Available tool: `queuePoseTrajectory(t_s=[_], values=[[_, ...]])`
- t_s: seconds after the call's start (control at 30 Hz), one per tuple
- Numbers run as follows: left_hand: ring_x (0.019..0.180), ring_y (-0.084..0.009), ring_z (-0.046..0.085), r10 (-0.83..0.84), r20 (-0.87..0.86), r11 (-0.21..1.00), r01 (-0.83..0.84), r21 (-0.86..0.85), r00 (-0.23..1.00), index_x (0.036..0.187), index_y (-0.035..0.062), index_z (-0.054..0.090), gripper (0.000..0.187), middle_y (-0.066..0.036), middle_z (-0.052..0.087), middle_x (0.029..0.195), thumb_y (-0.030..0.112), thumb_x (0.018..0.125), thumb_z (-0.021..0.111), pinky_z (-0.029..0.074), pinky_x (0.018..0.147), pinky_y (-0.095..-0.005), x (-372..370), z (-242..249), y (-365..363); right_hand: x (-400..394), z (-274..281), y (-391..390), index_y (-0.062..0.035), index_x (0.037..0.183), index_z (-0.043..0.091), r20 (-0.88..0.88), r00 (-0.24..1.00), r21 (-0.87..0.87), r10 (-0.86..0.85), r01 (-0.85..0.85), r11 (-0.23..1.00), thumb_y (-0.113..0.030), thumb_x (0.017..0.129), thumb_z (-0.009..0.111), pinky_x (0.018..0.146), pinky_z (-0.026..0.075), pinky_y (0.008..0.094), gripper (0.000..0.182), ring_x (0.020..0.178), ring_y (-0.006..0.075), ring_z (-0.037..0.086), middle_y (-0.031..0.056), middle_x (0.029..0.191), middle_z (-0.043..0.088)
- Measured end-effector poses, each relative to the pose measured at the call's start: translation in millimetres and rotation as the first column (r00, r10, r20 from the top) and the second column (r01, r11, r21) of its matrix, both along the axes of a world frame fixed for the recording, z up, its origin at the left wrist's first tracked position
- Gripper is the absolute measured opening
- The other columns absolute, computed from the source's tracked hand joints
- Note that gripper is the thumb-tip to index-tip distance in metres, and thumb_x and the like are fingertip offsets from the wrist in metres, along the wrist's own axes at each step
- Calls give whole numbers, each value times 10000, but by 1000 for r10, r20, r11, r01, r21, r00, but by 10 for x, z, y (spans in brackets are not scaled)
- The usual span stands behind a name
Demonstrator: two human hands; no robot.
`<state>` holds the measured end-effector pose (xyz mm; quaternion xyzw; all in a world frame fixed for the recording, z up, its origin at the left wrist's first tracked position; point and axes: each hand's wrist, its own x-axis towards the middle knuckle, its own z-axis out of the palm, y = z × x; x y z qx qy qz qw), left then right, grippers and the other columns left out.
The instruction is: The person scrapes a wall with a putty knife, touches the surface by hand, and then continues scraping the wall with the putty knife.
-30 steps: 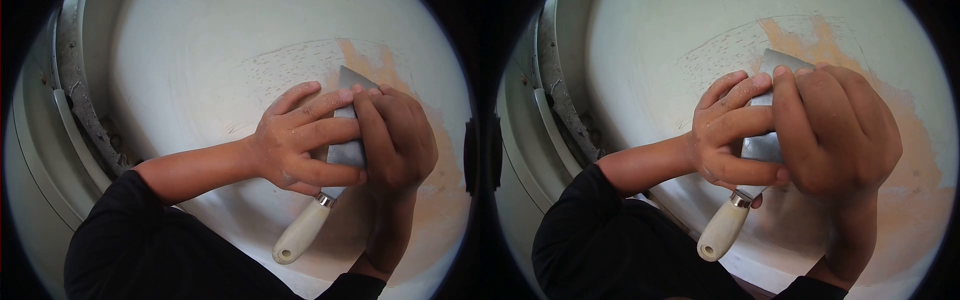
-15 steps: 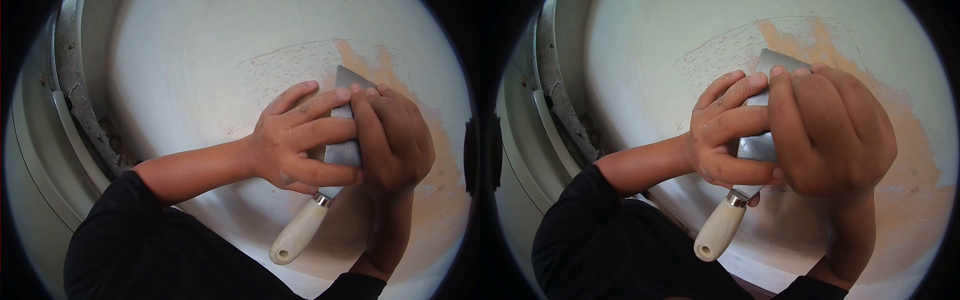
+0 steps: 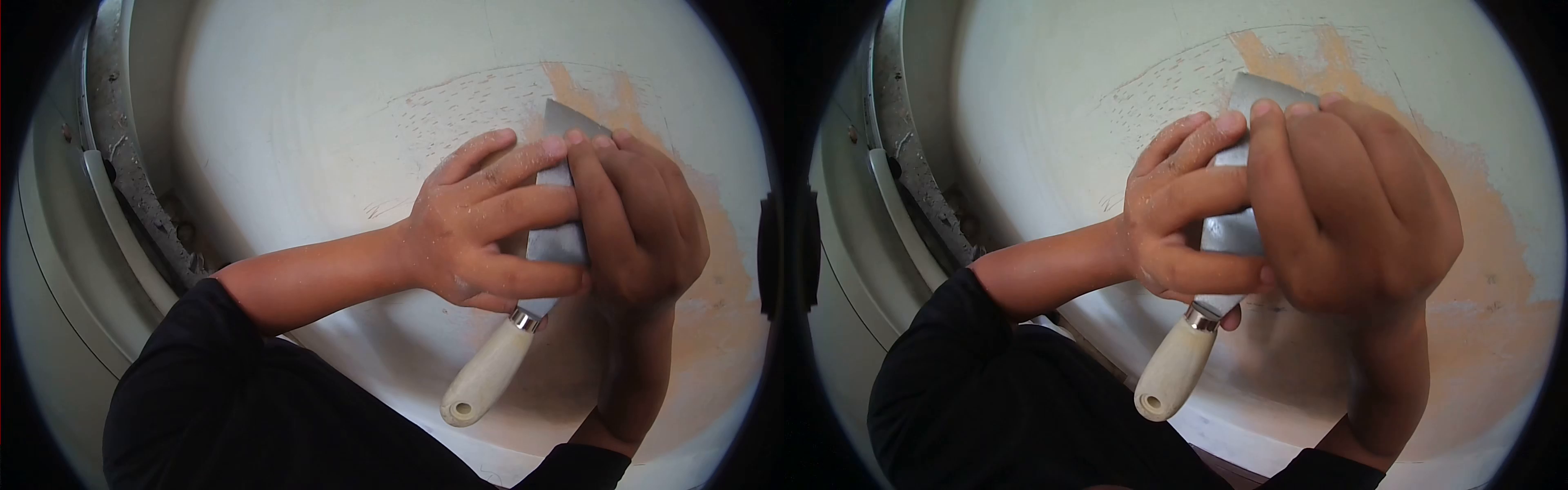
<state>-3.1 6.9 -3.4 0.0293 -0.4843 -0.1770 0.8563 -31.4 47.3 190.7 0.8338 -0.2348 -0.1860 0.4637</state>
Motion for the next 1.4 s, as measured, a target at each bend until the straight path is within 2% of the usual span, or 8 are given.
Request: queuePoseTrajectory(t_s=[0.47, 0.63, 0.77, 0.87, 0.93, 1.03, 1.23, 1.4], values=[[1295, -361, 580, 29, -4, 1000, -29, -5, 1000, 1018, 410, 727, 355, -52, 658, 1268, 467, 671, 685, 403, 1064, -532, -67, -28, 22, 36, -6, -63, -6, 968, 761, 20, 1000, 4, -1, 1, 1000, -91, 697, 730, 741, 622, 365, 285, 859, 279, 717, 86, 891, 671], [1335, -342, 558, -29, 3, 1000, 29, 12, 1000, 1043, 431, 718, 351, -41, 652, 1304, 453, 696, 675, 364, 1110, -528, -60, -35, 35, 14, 3, 23, -5, 972, 760, 47, 999, 13, 3, -4, 1000, -88, 700, 730, 745, 622, 368, 286, 853, 280, 716, 88, 900, 672], [1331, -329, 565, 32, 20, 999, -32, -18, 999, 1030, 446, 709, 300, -25, 665, 1281, 442, 733, 671, 327, 1144, -536, -71, -18, 17, 14, 2, -2, -2, 981, 754, 18, 1000, 12, -25, 24, 1000, -85, 704, 724, 748, 625, 371, 291, 853, 282, 717, 88, 904, 667], [1322, -332, 572, 1, -1, 1000, -1, 11, 1000, 1031, 441, 709, 288, -25, 666, 1276, 442, 746, 663, 357, 1122, -536, -94, -8, 29, -8, 17, 33, -1, 975, 752, 20, 1000, -4, -11, 11, 1000, -91, 701, 721, 750, 627, 373, 290, 855, 284, 718, 90, 906, 664], [1312, -343, 575, 83, 6, 996, -83, -26, 997, 1041, 418, 716, 330, -33, 663, 1274, 437, 715, 668, 410, 1074, -537, -92, -17, 13, 13, 27, 34, -1, 969, 752, 4, 1000, 10, -11, 11, 1000, -95, 701, 720, 750, 628, 374, 286, 855, 284, 718, 90, 906, 663], [1301, -345, 581, -57, 5, 998, 57, -4, 998, 1049, 408, 716, 357, -38, 665, 1258, 431, 696, 673, 417, 1070, -533, -48, 1, 4, 20, 24, 7, -7, 965, 755, 5, 999, 14, -42, 42, 999, -99, 698, 719, 755, 629, 374, 285, 855, 284, 718, 86, 901, 664], [1305, -346, 577, 101, -58, 994, -103, -32, 993, 1016, 406, 722, 316, -38, 667, 1234, 416, 702, 685, 394, 1098, -526, -148, -17, 29, -5, 11, 36, -27, 951, 764, 6, 1000, 17, -24, 24, 1000, -108, 687, 713, 760, 629, 366, 281, 860, 272, 720, 73, 883, 666], [1305, -343, 579, 32, -29, 999, -33, -17, 999, 1020, 408, 720, 301, -39, 664, 1251, 426, 722, 687, 397, 1099, -521, -154, -16, 64, -6, -1, 63, -26, 945, 762, 11, 999, -12, -36, 36, 999, -109, 705, 717, 764, 630, 367, 258, 863, 267, 720, 74, 885, 664]])
